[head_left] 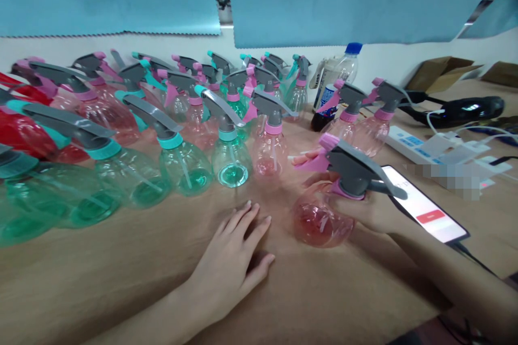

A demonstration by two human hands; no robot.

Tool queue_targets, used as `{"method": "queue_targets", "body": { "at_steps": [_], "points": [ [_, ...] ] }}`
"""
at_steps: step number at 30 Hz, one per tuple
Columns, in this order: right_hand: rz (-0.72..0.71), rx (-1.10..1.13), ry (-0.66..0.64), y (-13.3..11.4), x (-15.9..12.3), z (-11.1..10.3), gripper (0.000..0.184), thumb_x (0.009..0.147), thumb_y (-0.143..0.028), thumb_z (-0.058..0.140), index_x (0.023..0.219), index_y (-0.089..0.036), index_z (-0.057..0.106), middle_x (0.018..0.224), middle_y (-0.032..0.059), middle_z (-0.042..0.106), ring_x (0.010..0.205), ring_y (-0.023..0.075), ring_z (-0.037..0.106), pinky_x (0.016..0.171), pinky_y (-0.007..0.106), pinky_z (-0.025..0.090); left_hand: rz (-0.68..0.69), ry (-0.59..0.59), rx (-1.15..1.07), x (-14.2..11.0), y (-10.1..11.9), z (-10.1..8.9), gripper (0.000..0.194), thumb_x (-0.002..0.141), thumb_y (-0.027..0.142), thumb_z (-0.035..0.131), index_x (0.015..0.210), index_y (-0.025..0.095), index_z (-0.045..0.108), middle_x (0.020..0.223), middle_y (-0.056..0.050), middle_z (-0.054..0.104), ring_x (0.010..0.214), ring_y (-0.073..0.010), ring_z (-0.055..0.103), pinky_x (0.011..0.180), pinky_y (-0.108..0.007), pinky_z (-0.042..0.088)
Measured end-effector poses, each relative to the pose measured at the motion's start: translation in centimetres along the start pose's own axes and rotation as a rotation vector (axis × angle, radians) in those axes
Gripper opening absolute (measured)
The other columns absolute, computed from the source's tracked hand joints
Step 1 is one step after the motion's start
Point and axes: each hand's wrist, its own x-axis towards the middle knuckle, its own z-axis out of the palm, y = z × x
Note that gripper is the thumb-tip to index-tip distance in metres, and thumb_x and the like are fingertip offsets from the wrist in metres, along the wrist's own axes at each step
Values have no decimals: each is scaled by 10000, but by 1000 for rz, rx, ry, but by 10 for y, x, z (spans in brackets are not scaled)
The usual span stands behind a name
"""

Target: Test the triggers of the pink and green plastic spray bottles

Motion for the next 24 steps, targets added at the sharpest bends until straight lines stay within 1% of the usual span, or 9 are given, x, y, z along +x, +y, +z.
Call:
{"method": "queue_targets", "body": {
  "at_steps": [4,7,9,12,14,18,22,24],
  "points": [
    [30,32,-1,2,0,0,115,742,-214,573,817,-251,652,994,30,730,945,227,694,888,380,540,-2,3,-4,-1,-1,1,471,910,376,522,1334,176,476,1431,-143,423,1314,-313,382,1024,-509,380],
    [27,71,-25,2,0,0,153,753,-211,569,858,-259,668,1068,29,720,1002,228,678,927,383,519,5,0,-6,-1,0,1,474,907,370,529,1332,166,481,1430,-155,421,1313,-318,382,1025,-517,376],
    [46,75,-29,3,-1,1,161,769,-232,567,889,-257,672,1106,39,708,1024,241,667,939,412,508,2,-2,-6,-1,0,1,471,906,366,530,1330,164,484,1431,-157,420,1314,-317,381,1026,-517,375],
    [41,48,-1,4,-2,0,134,767,-241,584,869,-254,671,1081,41,713,1012,252,666,942,453,494,-4,-1,-5,-1,0,1,462,908,374,527,1323,174,489,1429,-147,425,1311,-313,387,1025,-511,379],
    [19,49,5,5,-2,0,108,759,-223,591,826,-256,669,1061,31,717,1006,241,667,949,440,490,-3,5,-6,-1,0,1,459,908,374,526,1322,178,489,1428,-142,428,1310,-311,389,1026,-509,378],
    [8,69,9,5,-2,-1,131,747,-210,591,842,-248,673,1029,34,721,974,230,676,927,411,508,-1,14,-12,0,-1,1,457,906,374,529,1317,179,492,1427,-140,429,1306,-311,392,1028,-508,377],
    [-16,42,11,3,-1,-3,116,737,-171,572,744,-239,666,960,20,727,946,214,680,904,360,517,5,12,-16,0,0,1,458,906,372,527,1314,167,497,1420,-151,434,1303,-318,394,1022,-515,382],
    [-2,43,-1,1,-2,-3,112,746,-171,557,725,-236,646,946,24,720,942,213,675,900,360,510,1,7,-17,0,0,1,459,905,368,527,1317,168,495,1421,-150,432,1306,-319,390,1019,-515,384]
  ]
}}
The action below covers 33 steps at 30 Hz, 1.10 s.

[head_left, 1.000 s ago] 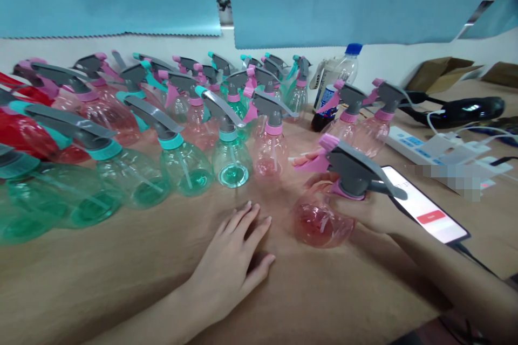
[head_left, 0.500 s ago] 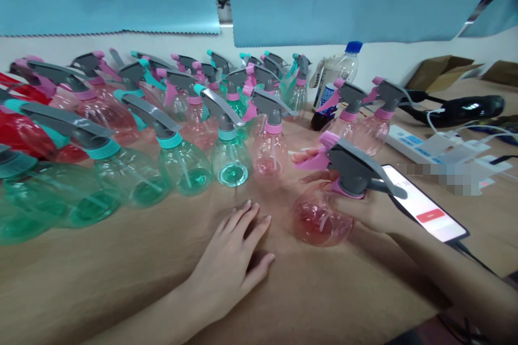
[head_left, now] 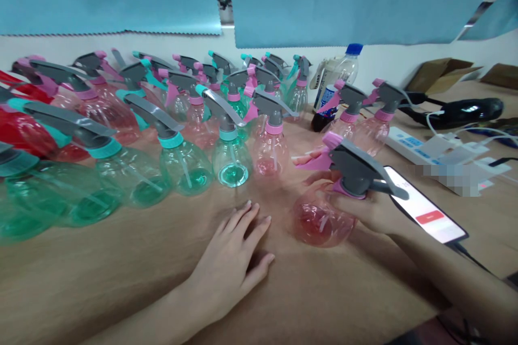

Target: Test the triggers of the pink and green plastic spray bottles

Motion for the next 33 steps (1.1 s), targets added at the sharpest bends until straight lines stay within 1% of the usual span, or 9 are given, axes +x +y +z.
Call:
{"method": "queue_targets", "body": {
  "at_steps": [5,11,14,17,19,21,26,30,33],
  "points": [
    [18,37,6,-2,0,1,70,749,-200,576,689,-235,577,872,16,698,876,210,670,845,369,525,1,-2,10,1,0,0,459,903,364,532,1316,168,496,1415,-154,440,1301,-316,396,1014,-515,390],
    [21,-22,61,-2,-1,2,56,728,-224,580,678,-237,603,831,5,697,829,209,677,812,371,534,-2,-6,5,1,0,-1,456,897,350,543,1314,171,498,1419,-151,435,1301,-317,395,1012,-516,392],
    [28,-95,72,-3,-2,1,64,736,-268,594,677,-242,593,717,-13,667,700,184,646,693,332,534,6,-2,4,0,0,-1,458,896,345,546,1313,160,499,1412,-158,442,1299,-320,397,1014,-512,390],
    [29,-165,142,-3,-2,0,228,681,-307,631,545,-231,464,504,-47,492,472,127,483,455,266,425,8,1,13,0,0,-1,456,899,348,538,1314,163,497,1414,-153,442,1298,-319,399,1014,-514,388],
    [47,-201,218,-1,-3,1,327,649,-320,640,498,-226,365,461,-58,391,425,102,387,398,247,339,3,-3,24,1,0,-1,455,900,352,536,1315,169,497,1416,-152,439,1297,-316,400,1014,-513,387],
    [62,-213,256,0,-4,3,315,643,-325,637,511,-227,369,471,-55,386,435,104,381,407,252,334,4,-6,31,1,0,0,456,901,353,536,1316,167,497,1414,-155,442,1296,-315,401,1015,-512,388],
    [41,-176,93,-4,-2,5,292,732,-307,547,491,-233,399,470,-24,426,450,132,433,427,282,365,17,10,36,0,-1,1,456,908,368,522,1318,170,492,1418,-149,436,1300,-309,395,1018,-507,387],
    [-9,-147,111,-10,2,6,258,707,-273,545,478,-242,430,457,-27,382,423,126,393,404,285,335,24,18,41,0,-2,2,469,909,370,524,1327,164,480,1421,-158,428,1303,-311,388,1013,-512,391],
    [-24,-132,39,-5,1,6,228,765,-272,525,539,-253,552,455,-20,428,449,154,477,445,313,401,34,20,38,0,-3,2,467,909,356,527,1326,150,482,1416,-171,429,1307,-317,384,1007,-517,396]
  ]
}}
